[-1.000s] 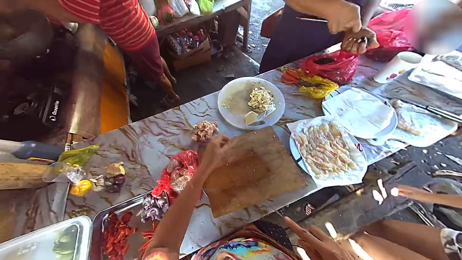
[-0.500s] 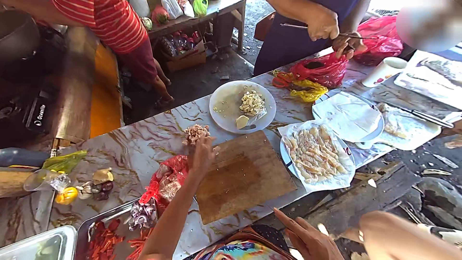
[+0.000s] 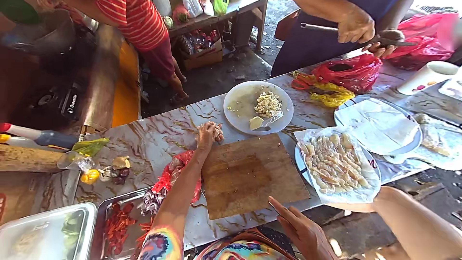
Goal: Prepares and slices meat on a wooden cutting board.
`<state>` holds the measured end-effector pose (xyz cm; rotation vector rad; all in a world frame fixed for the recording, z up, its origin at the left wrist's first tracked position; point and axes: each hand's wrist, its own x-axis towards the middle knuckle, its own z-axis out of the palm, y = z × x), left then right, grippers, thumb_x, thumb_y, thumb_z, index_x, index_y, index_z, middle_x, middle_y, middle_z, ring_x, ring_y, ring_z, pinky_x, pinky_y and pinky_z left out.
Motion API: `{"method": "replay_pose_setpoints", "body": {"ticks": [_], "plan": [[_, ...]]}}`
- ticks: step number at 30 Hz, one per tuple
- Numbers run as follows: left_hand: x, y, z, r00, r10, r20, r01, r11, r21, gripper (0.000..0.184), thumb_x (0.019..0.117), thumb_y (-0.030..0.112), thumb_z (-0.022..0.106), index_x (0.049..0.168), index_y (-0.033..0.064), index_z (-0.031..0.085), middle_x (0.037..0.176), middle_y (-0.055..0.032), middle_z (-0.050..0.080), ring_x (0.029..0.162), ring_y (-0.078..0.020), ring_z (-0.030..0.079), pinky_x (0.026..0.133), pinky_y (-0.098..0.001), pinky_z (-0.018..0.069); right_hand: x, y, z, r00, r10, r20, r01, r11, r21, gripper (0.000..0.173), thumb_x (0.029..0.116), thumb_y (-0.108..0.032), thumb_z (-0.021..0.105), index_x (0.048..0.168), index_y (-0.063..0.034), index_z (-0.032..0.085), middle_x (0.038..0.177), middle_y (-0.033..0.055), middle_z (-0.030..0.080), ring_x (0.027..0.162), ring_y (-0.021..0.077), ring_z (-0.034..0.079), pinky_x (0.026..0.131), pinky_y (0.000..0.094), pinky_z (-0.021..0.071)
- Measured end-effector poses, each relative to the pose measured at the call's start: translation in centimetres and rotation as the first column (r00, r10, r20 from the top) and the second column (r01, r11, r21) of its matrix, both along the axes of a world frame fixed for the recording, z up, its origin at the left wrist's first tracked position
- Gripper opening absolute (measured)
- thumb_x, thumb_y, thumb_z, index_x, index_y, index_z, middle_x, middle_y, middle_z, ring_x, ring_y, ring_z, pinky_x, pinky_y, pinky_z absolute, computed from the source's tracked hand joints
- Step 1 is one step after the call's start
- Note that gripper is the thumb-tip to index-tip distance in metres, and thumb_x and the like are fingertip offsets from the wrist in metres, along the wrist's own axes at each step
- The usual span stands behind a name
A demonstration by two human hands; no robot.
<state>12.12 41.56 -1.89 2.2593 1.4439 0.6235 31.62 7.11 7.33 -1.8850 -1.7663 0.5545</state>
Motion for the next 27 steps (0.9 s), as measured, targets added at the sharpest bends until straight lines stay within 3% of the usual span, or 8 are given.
{"method": "replay_pose_setpoints", "body": {"ticks": [5, 7, 10, 12, 15, 18, 22, 27], "plan": [[-5.1, -1.9, 6.2, 1.000, -0.021, 0.006, 0.021, 0.999, 0.035, 0.036, 0.0990, -0.001, 0.057, 0.134, -0.0012, 0.063, 0.140, -0.0281, 0.057, 0.131, -0.0464, 0.053, 0.112, -0.0555, 0.0405, 0.3, 0.7, -1.4, 1.000, -0.021, -0.002, 0.021, 0.999, 0.047, 0.043, 0.0921, -0.007, 0.059, 0.134, -0.0064, 0.068, 0.081, 0.0211, 0.066, 0.055, 0.0339, 0.062, 0.048, 0.0502, 0.0513], [-9.1, -3.4, 9.0, 0.998, 0.067, 0.012, -0.067, 0.998, 0.011, 0.026, 0.1010, -0.002, 0.053, 0.123, -0.0053, 0.067, 0.128, -0.0266, 0.063, 0.121, -0.0421, 0.061, 0.106, -0.0531, 0.0471, 0.3, 1.6, -3.0, 0.997, -0.053, 0.050, 0.046, 0.991, 0.126, 0.042, 0.0926, -0.010, 0.057, 0.133, -0.0073, 0.069, 0.078, 0.0199, 0.065, 0.052, 0.0324, 0.060, 0.045, 0.0479, 0.0487], [-13.4, -6.3, 11.3, 0.978, 0.189, -0.092, -0.206, 0.947, -0.246, 0.021, 0.1028, -0.001, 0.052, 0.112, -0.0095, 0.069, 0.113, -0.0265, 0.068, 0.108, -0.0387, 0.066, 0.100, -0.0520, 0.0489, 0.2, 3.8, -5.9, 0.990, -0.082, 0.114, 0.052, 0.969, 0.243, 0.041, 0.0950, -0.016, 0.053, 0.131, -0.0081, 0.071, 0.079, 0.0205, 0.065, 0.053, 0.0348, 0.061, 0.043, 0.0479, 0.0470], [-14.3, -8.4, 10.6, 0.962, 0.172, -0.211, -0.246, 0.884, -0.397, 0.028, 0.1040, 0.003, 0.049, 0.123, -0.0088, 0.065, 0.126, -0.0281, 0.065, 0.121, -0.0402, 0.062, 0.107, -0.0520, 0.0445, 0.0, 5.3, -7.5, 0.989, -0.092, 0.112, 0.057, 0.957, 0.284, 0.041, 0.0949, -0.015, 0.054, 0.132, -0.0069, 0.070, 0.084, 0.0236, 0.067, 0.055, 0.0374, 0.063, 0.043, 0.0496, 0.0478], [-13.2, -11.4, 6.5, 0.932, 0.192, -0.308, -0.317, 0.845, -0.432, 0.036, 0.1050, 0.009, 0.050, 0.137, -0.0079, 0.057, 0.146, -0.0303, 0.050, 0.140, -0.0450, 0.045, 0.116, -0.0535, 0.0365, -0.5, 6.4, -9.6, 0.990, -0.112, 0.089, 0.076, 0.938, 0.339, 0.041, 0.0956, -0.018, 0.054, 0.132, -0.0054, 0.070, 0.088, 0.0246, 0.068, 0.057, 0.0376, 0.064, 0.046, 0.0496, 0.0491], [-11.9, -13.4, 4.3, 0.906, 0.325, -0.270, -0.401, 0.863, -0.307, 0.037, 0.1051, 0.006, 0.045, 0.138, -0.0067, 0.057, 0.148, -0.0280, 0.050, 0.141, -0.0419, 0.047, 0.116, -0.0475, 0.0382, -0.8, 6.3, -10.3, 0.988, -0.135, 0.076, 0.098, 0.924, 0.369, 0.042, 0.0958, -0.020, 0.054, 0.131, -0.0033, 0.069, 0.091, 0.0256, 0.069, 0.061, 0.0393, 0.065, 0.048, 0.0502, 0.0497], [-11.7, -12.6, 4.5, 0.855, 0.482, -0.192, -0.519, 0.789, -0.330, 0.038, 0.1087, 0.014, 0.042, 0.138, -0.0073, 0.055, 0.144, -0.0316, 0.050, 0.138, -0.0430, 0.048, 0.116, -0.0451, 0.0389, -0.5, 6.7, -10.2, 0.986, -0.155, 0.065, 0.118, 0.913, 0.391, 0.043, 0.0963, -0.018, 0.054, 0.132, 0.0008, 0.067, 0.091, 0.0263, 0.070, 0.062, 0.0396, 0.066, 0.049, 0.0508, 0.0497], [-11.1, -8.9, 6.5, 0.814, 0.412, -0.410, -0.575, 0.676, -0.461, 0.058, 0.0994, 0.015, 0.062, 0.150, -0.0042, 0.041, 0.156, -0.0305, 0.036, 0.143, -0.0445, 0.040, 0.111, -0.0510, 0.0429, -0.3, 8.8, -9.6, 0.988, -0.108, 0.111, 0.061, 0.929, 0.365, 0.043, 0.0959, -0.017, 0.055, 0.135, -0.0011, 0.066, 0.094, 0.0265, 0.072, 0.065, 0.0432, 0.068, 0.051, 0.0555, 0.0519]]}}
